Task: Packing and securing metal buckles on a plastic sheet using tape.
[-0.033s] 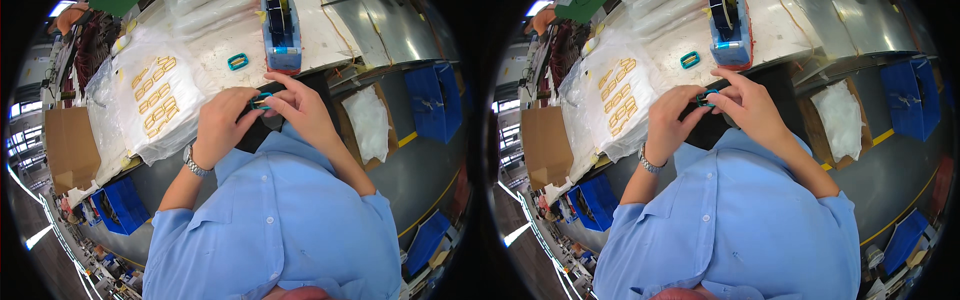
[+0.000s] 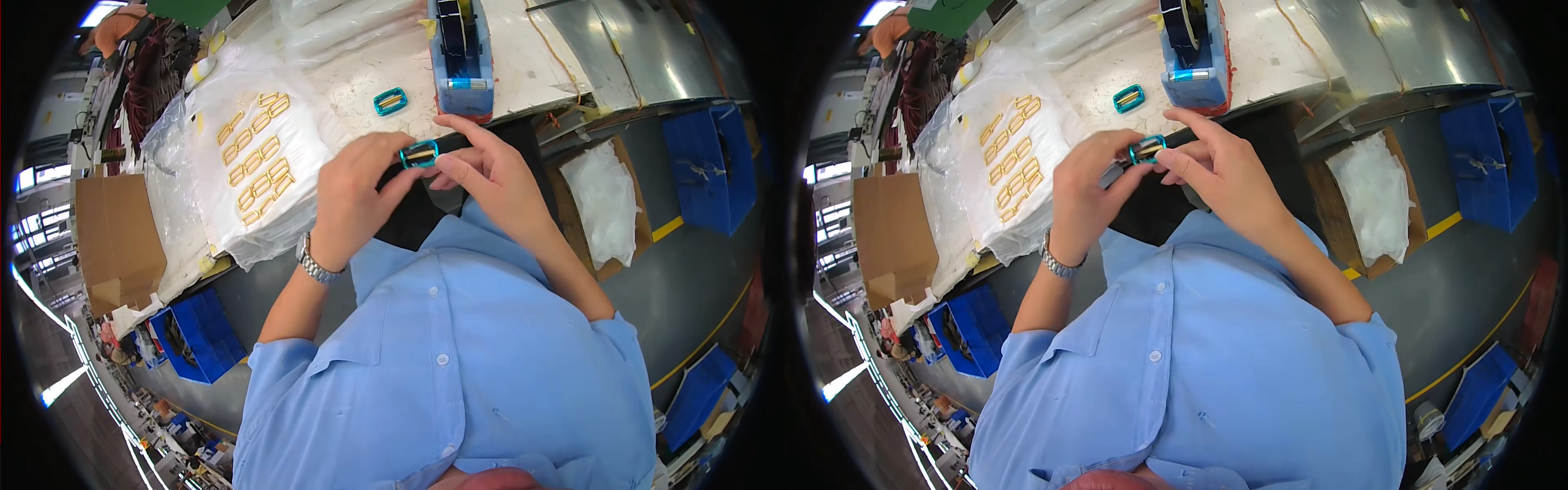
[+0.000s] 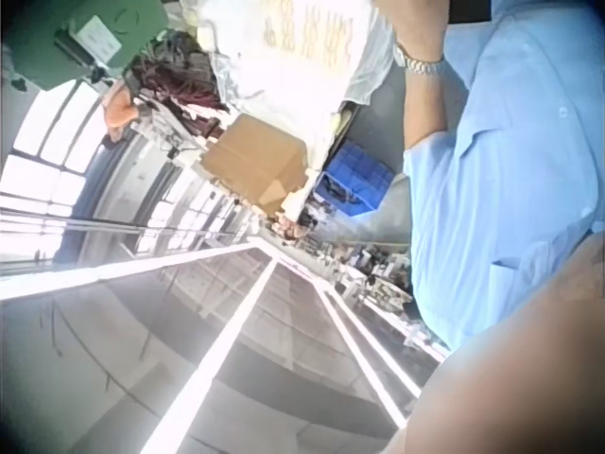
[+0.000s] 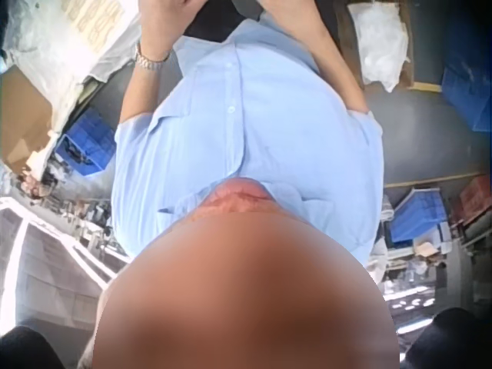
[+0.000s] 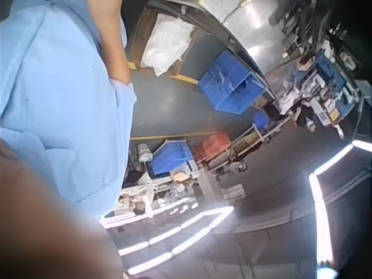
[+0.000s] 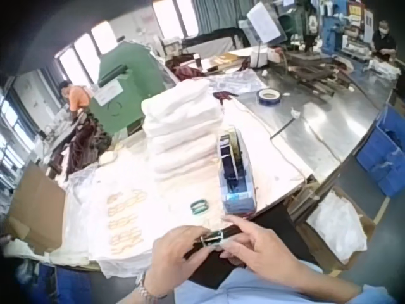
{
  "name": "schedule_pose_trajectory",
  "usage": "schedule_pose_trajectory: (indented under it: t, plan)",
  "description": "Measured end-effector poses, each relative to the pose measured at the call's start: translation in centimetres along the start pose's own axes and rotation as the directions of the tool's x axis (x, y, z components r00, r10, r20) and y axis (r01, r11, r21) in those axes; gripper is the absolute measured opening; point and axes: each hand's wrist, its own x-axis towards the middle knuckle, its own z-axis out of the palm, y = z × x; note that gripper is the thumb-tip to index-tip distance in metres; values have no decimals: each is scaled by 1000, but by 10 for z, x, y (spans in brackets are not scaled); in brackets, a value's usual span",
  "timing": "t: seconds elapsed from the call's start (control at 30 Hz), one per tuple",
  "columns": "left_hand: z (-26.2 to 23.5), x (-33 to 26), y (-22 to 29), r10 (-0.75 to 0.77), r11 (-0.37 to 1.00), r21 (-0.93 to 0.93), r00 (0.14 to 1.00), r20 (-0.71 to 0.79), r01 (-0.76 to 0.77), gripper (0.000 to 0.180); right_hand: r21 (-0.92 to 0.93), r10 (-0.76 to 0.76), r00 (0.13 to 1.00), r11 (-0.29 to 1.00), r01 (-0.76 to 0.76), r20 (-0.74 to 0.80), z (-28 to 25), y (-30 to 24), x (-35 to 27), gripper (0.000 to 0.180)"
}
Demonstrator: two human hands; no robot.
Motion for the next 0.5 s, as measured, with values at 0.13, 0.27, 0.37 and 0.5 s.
schedule_pose_trajectory:
  t: [0.13, 0.27, 0.37, 0.5]
  plan:
    - [-12, 36, -30, -56, 998, -1, 991, -119, 56, 33, -17, 53, 998, 998, -53, 34, -9, 5, -1, 35]
    - [-4, 51, -51, -110, 990, 75, 991, -78, 116, 31, -13, 56, 998, 998, -56, -12, -19, 5, -11, 30]
    - [2, 50, -61, -137, 986, 93, 990, -40, 141, 30, 53, -40, 993, 998, 46, -109, -25, -8, -15, 27]
    - [1, 45, -61, -140, 982, 119, 989, -54, 146, 30, -11, -213, 952, 976, 216, -220, -34, -32, -12, 23]
